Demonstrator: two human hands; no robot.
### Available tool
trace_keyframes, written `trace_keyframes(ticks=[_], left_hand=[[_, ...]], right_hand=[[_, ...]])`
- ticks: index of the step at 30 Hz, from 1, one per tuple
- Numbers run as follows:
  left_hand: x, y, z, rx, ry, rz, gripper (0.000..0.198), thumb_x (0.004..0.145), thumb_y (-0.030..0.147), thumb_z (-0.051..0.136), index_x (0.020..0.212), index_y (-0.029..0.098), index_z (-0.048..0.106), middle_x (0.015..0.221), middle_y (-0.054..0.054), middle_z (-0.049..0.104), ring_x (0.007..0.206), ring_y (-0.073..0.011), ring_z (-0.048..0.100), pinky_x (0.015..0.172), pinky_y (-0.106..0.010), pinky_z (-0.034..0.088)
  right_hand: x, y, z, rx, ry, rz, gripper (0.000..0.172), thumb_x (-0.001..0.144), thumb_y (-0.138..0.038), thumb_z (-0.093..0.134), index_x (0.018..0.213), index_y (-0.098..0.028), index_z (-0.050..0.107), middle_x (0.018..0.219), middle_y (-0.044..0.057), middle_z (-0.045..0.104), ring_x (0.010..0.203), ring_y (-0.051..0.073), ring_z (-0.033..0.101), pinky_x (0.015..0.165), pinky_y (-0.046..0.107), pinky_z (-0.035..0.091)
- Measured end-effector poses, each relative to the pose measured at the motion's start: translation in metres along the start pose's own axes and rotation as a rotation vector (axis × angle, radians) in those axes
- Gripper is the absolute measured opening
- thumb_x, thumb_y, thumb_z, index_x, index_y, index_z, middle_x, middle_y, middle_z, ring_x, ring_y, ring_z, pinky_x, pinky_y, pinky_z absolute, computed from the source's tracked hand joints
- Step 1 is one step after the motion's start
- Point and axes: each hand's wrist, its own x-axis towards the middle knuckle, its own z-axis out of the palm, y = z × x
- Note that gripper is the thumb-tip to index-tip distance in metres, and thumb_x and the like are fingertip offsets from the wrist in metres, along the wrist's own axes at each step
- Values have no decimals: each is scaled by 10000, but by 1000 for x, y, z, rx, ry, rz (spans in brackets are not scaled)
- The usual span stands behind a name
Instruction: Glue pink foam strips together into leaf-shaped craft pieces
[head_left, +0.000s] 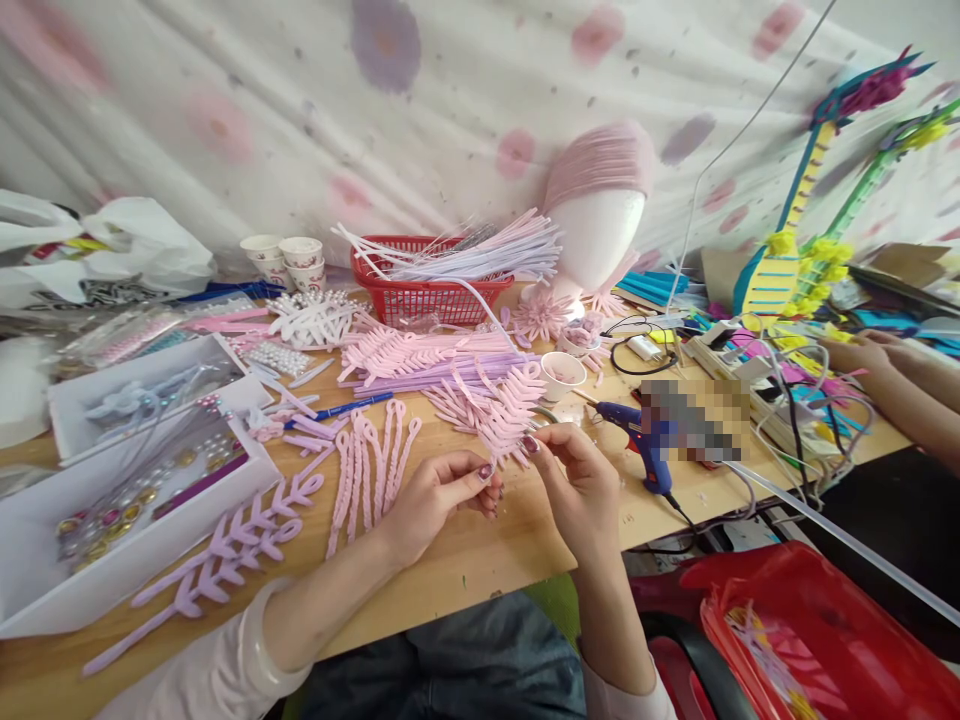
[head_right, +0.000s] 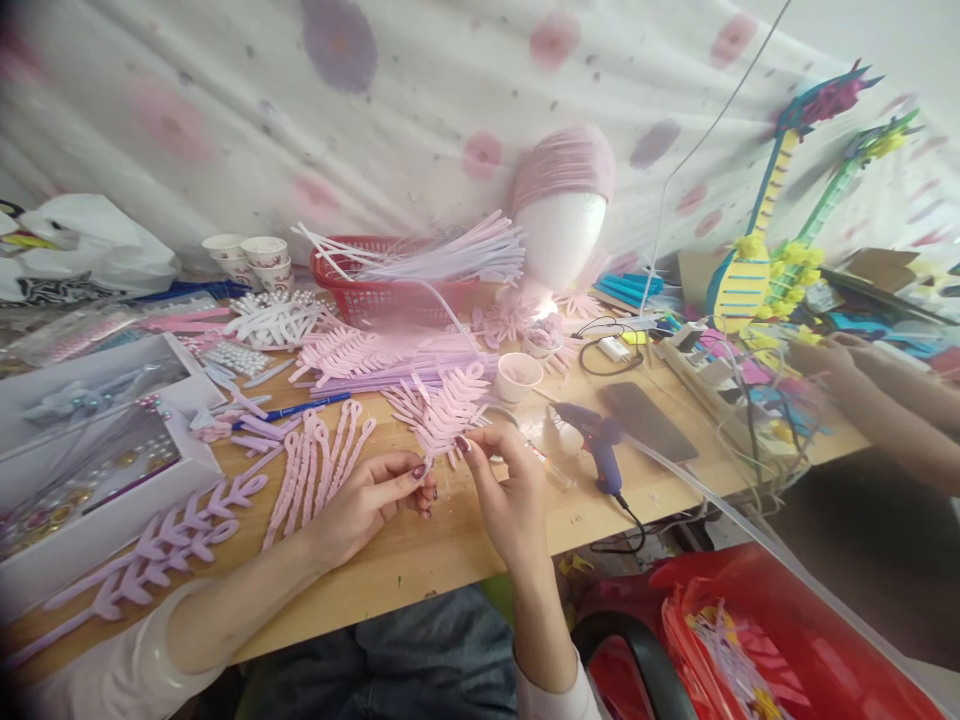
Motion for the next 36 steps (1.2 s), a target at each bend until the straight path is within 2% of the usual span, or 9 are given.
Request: trace_keyframes(ticks=[3,10,30,36], left_hand=[[-1,0,1,-33,-5,-5,204,725,324,752,717,125,710,706,-39,644,660,-132,571,633,-263,482],[-1,3,2,-42,-6,-13,218,708,331,764,701,120,711,697,-40,637,654,-134,567,621,-263,474],[-1,2,3,-71,-5,-15,189,707,304,769,717,122,719,705,-46,644,658,-139,574,616,-261,481],[-1,3,4,-55,0,-23,214,699,325,774,703,120,711,693,-45,638,657,-141,569,615,-262,475]], right_hand=[[-4,3,2,109,49,108,81,871,-301,627,876,-220,615,793,-2,612,736,144,563,682,264,436],[-8,3,7,259,-60,238,104,869,-306,624,852,-209,657,793,-2,641,742,138,565,697,256,432],[-7,-2,6,360,-105,285,84,820,-296,674,785,-224,701,753,-15,672,718,134,580,700,248,454],[-5,-7,6,345,-98,289,136,788,-336,690,768,-202,706,711,13,665,691,162,590,678,282,477]])
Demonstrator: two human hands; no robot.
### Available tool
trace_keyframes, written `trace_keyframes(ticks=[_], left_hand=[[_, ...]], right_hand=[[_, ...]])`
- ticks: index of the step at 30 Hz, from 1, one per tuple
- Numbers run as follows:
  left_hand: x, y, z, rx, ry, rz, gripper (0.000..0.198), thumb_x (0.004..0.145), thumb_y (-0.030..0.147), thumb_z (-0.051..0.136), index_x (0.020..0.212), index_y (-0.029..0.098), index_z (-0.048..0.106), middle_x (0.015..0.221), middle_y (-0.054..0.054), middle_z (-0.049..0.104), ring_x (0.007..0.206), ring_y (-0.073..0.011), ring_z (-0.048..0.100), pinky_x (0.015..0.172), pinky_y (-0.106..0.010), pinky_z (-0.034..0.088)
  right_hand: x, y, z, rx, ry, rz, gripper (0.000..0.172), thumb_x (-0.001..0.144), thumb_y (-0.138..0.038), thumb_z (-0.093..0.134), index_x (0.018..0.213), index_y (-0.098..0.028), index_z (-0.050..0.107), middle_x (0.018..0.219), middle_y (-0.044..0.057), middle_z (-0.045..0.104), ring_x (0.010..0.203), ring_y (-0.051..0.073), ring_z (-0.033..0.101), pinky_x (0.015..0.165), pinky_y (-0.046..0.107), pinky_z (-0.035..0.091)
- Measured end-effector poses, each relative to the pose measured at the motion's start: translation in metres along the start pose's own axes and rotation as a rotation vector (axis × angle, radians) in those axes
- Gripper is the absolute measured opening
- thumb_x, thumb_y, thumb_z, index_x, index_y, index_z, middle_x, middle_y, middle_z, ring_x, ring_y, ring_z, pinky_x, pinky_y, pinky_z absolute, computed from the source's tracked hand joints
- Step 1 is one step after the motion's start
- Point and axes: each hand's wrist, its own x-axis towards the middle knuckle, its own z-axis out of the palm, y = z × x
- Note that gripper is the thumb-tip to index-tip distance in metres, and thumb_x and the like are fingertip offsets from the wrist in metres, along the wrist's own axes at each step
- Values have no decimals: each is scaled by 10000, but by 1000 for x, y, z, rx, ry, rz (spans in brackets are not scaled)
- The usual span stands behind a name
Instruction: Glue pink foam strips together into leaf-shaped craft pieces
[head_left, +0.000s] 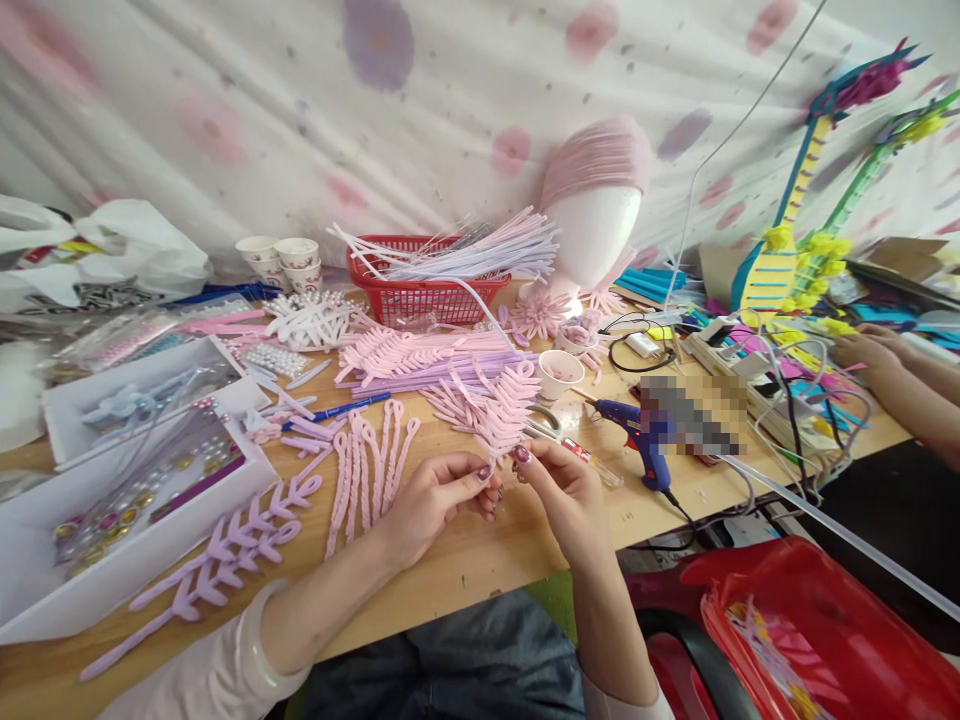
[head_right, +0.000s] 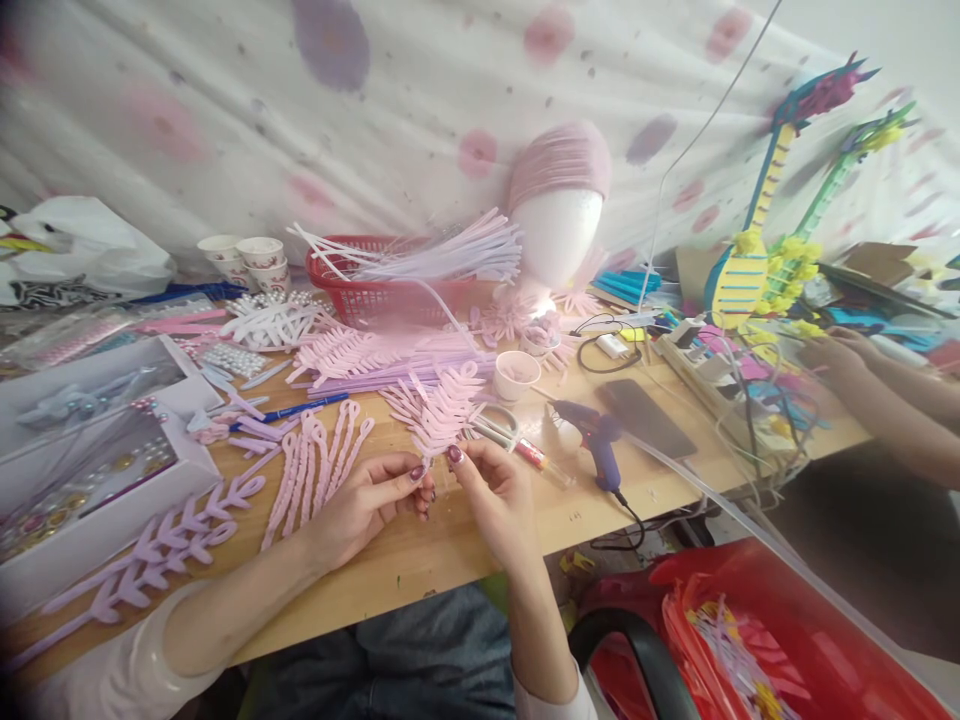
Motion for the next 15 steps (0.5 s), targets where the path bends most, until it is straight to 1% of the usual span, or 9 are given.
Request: trace_keyframes(ticks=[3,7,15], left_hand=[[0,-1,-1,21,-11,10,202,722,320,755,715,122,717,688,-45,640,659,-144,572,622,-265,471],[0,-2,-2,57,-19,20,207,734,329,742,716,124,720,677,-46,640,655,-150,573,626,-275,469],[0,-1,-1,72,-16,19,198,737,324,734,721,127,720,678,-42,639,657,-151,569,628,-282,463]], right_hand=[[0,-1,1,-24,8,10,152,789,-348,682,755,-200,699,723,17,673,679,161,585,669,283,481],[0,0,1,-35,16,16,182,781,-374,680,739,-197,697,688,17,659,664,165,579,649,285,484],[-2,3,-4,20,3,11,122,781,-330,705,777,-209,713,745,14,686,698,152,594,679,269,484]])
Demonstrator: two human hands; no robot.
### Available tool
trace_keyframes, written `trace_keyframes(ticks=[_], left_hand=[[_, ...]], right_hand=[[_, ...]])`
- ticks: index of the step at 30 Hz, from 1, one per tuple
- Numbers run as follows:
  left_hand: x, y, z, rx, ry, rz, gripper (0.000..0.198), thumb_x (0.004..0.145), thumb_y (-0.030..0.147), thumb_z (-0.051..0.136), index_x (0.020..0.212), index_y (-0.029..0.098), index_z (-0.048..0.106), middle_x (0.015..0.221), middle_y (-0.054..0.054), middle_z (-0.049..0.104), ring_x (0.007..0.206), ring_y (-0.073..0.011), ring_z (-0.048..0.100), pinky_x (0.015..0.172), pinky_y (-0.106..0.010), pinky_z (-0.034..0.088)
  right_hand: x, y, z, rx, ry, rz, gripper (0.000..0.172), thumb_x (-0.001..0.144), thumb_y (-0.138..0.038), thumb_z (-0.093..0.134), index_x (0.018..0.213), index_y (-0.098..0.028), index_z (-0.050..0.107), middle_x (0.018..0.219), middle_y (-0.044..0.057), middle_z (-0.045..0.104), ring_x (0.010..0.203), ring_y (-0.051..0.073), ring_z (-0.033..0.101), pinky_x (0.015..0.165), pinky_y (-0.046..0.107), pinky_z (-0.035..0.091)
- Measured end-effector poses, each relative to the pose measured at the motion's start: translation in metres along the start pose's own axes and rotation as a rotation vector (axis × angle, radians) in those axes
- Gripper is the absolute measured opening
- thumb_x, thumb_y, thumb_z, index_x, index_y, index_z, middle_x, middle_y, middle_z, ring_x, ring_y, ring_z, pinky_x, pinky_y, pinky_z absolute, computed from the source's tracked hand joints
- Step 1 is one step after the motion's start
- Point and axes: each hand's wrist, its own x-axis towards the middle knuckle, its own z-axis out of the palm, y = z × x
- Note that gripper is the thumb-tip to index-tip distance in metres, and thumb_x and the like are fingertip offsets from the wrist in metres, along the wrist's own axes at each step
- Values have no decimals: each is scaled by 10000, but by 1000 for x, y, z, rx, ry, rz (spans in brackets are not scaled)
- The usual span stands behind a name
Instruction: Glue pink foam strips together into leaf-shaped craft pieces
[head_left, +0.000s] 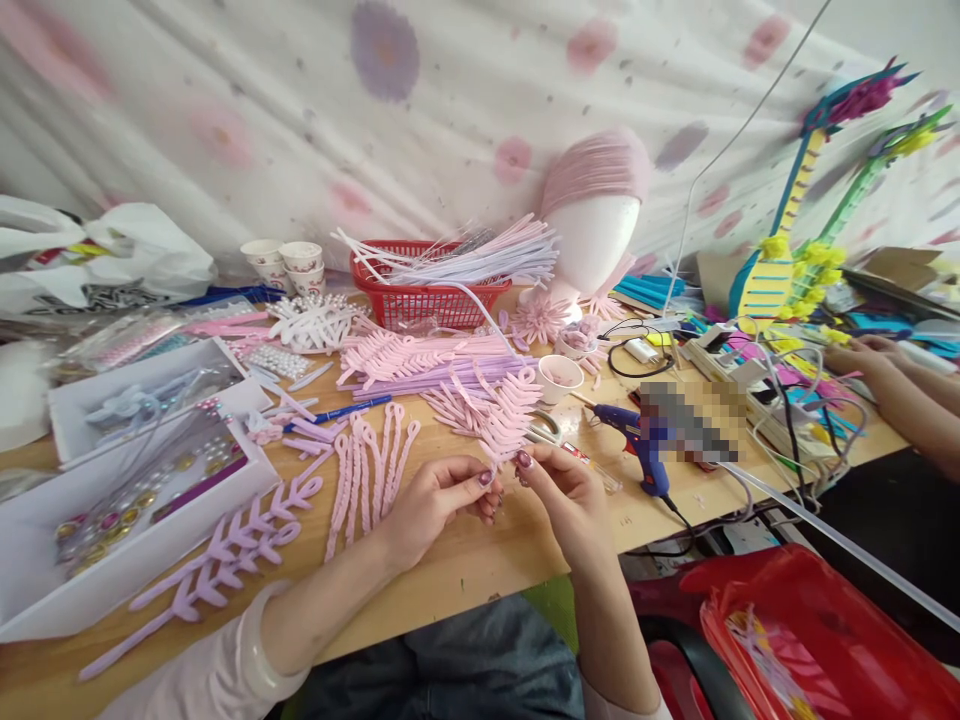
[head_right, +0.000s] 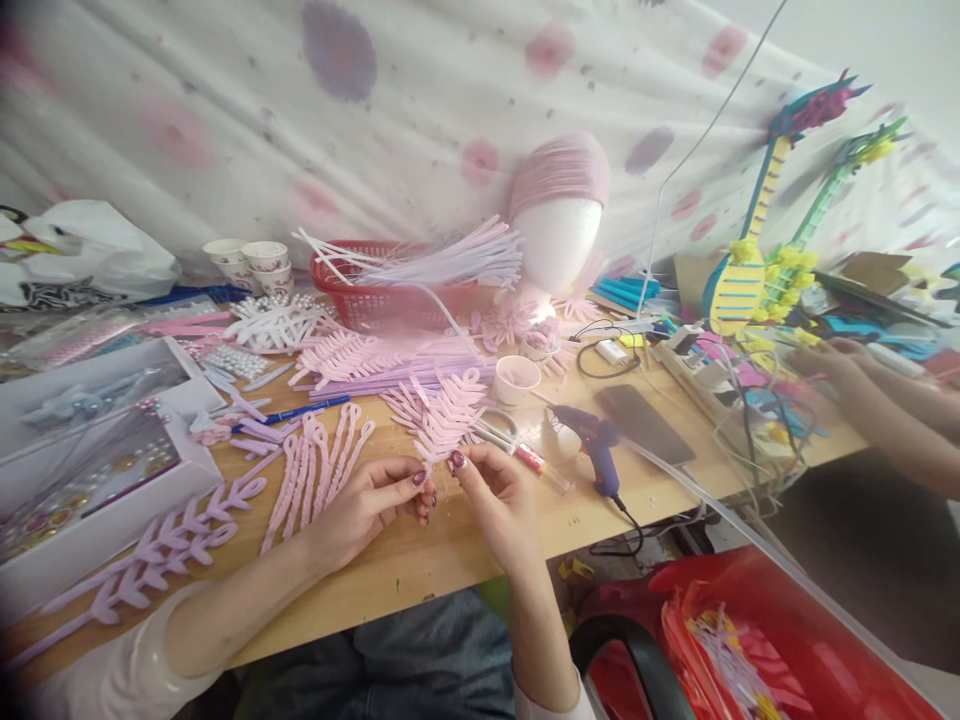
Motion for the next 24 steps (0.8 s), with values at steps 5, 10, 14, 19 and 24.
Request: trace_keyframes(ticks=[5,10,14,19,24], left_hand=[[0,0,0,7,-8,0,223,725,342,744,711,121,715,673,-44,635,650,-149,567,626,-280,461],[0,-1,0,-8,-26,0,215,735,338,737,703,127,708,665,-41,633,655,-148,569,633,-276,459],[0,-1,0,-15,-31,-4,213,734,338,739,701,129,709,688,-45,649,654,-146,576,637,-275,452],[0,-1,0,-4,-23,-2,219,727,342,742,699,128,708,680,-41,645,642,-145,577,640,-280,448],[0,-1,-1,11,-39,6,205,744,331,729,700,133,703,688,-36,648,635,-136,575,642,-272,445]], right_hand=[[-1,3,-1,-65,25,-54,147,804,-346,687,783,-201,703,755,26,684,734,173,608,702,288,493],[-2,4,0,-79,41,-84,129,814,-331,679,784,-209,704,761,30,686,747,181,612,708,297,500],[-2,4,1,-101,42,-89,131,819,-332,669,781,-212,708,751,31,683,731,178,603,690,297,494],[-2,3,1,-112,38,-92,138,817,-330,672,770,-204,699,751,31,683,737,182,611,705,302,498],[-1,3,-1,-106,20,-102,102,827,-299,668,788,-213,705,768,18,683,748,169,606,716,288,482]])
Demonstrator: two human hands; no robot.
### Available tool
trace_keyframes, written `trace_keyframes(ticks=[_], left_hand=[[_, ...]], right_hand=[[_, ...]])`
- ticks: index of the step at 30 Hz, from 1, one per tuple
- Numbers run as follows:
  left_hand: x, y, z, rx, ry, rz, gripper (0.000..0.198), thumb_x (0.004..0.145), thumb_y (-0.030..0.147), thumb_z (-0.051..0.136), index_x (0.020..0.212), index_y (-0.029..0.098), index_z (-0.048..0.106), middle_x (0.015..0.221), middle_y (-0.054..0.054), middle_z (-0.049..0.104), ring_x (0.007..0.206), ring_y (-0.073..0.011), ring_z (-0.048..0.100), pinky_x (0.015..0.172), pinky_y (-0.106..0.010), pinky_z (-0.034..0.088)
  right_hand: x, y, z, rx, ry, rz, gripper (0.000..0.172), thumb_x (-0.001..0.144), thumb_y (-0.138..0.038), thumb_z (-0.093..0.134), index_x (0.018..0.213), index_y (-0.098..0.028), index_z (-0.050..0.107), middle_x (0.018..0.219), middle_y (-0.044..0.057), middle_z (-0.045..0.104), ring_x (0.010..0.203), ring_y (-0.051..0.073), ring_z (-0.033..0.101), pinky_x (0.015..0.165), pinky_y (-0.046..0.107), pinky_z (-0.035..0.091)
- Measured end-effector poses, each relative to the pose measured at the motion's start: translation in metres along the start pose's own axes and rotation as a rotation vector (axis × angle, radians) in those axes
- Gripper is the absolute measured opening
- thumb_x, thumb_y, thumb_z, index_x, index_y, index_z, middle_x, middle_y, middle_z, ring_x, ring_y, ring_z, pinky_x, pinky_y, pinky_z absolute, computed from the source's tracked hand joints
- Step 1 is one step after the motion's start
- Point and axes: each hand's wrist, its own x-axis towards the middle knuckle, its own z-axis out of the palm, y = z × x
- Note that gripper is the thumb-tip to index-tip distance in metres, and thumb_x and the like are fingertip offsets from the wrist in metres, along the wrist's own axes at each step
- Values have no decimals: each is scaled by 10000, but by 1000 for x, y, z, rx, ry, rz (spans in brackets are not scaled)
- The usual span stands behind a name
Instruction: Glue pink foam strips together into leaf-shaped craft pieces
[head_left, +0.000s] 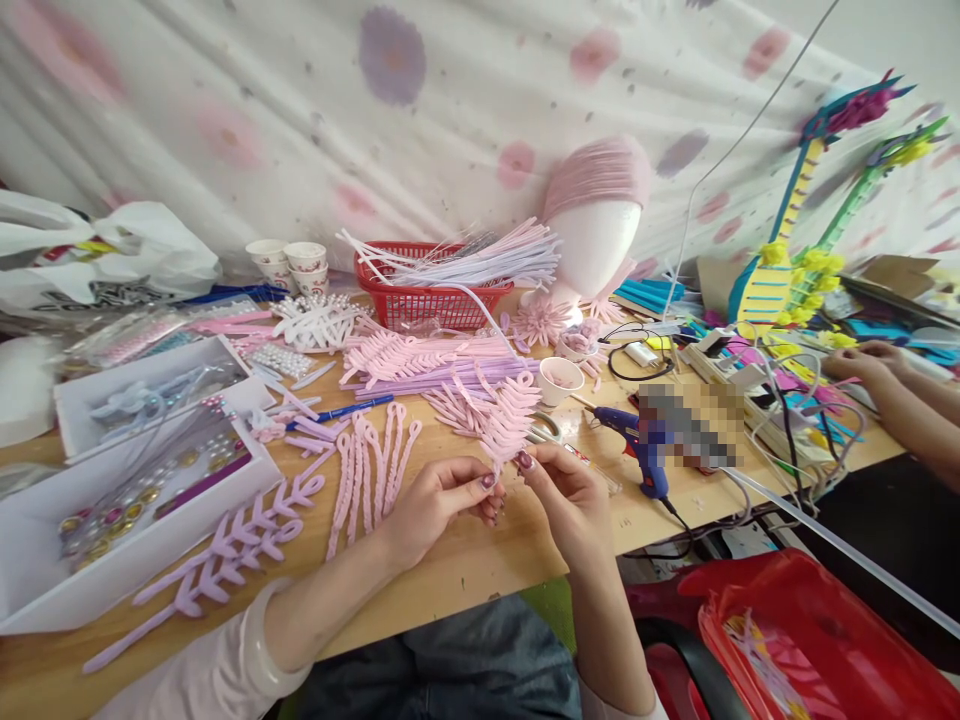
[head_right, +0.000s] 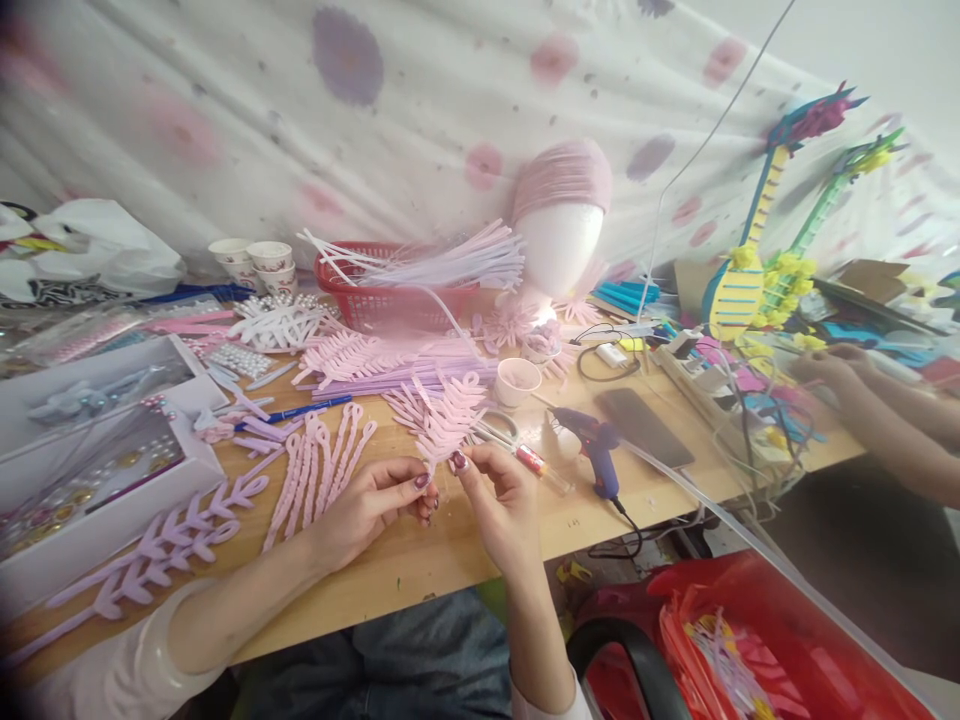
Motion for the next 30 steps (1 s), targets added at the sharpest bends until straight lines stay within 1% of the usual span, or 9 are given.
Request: trace_keyframes(ticks=[6,12,18,23,30], left_hand=[[-1,1,0,9,1,1,208,748,335,726,706,133,700,692,-41,646,657,-146,577,650,-275,450],[0,0,1,7,20,-2,217,739,348,733,707,135,706,668,-36,632,661,-150,572,643,-277,453],[0,0,0,-13,41,1,212,729,341,744,710,133,707,693,-41,639,662,-149,570,631,-276,460],[0,0,0,-9,39,11,197,741,323,736,712,130,714,693,-41,642,659,-145,571,629,-274,466],[1,-1,1,-37,50,-1,216,706,339,769,716,129,718,695,-40,651,649,-142,572,620,-274,469]], right_hand=[[0,1,-1,1,4,0,119,820,-314,672,777,-207,703,753,27,674,731,175,597,696,296,481],[-1,0,-1,30,4,40,133,798,-337,689,778,-206,706,757,29,683,731,180,603,698,297,486],[1,-2,-1,19,27,58,174,812,-356,666,723,-208,689,678,0,647,666,156,581,654,271,475],[1,-1,1,59,25,58,111,806,-324,681,785,-217,699,765,15,685,741,171,606,713,288,486],[2,2,-1,78,11,41,101,804,-301,688,771,-205,686,746,11,659,730,160,586,700,273,469]])
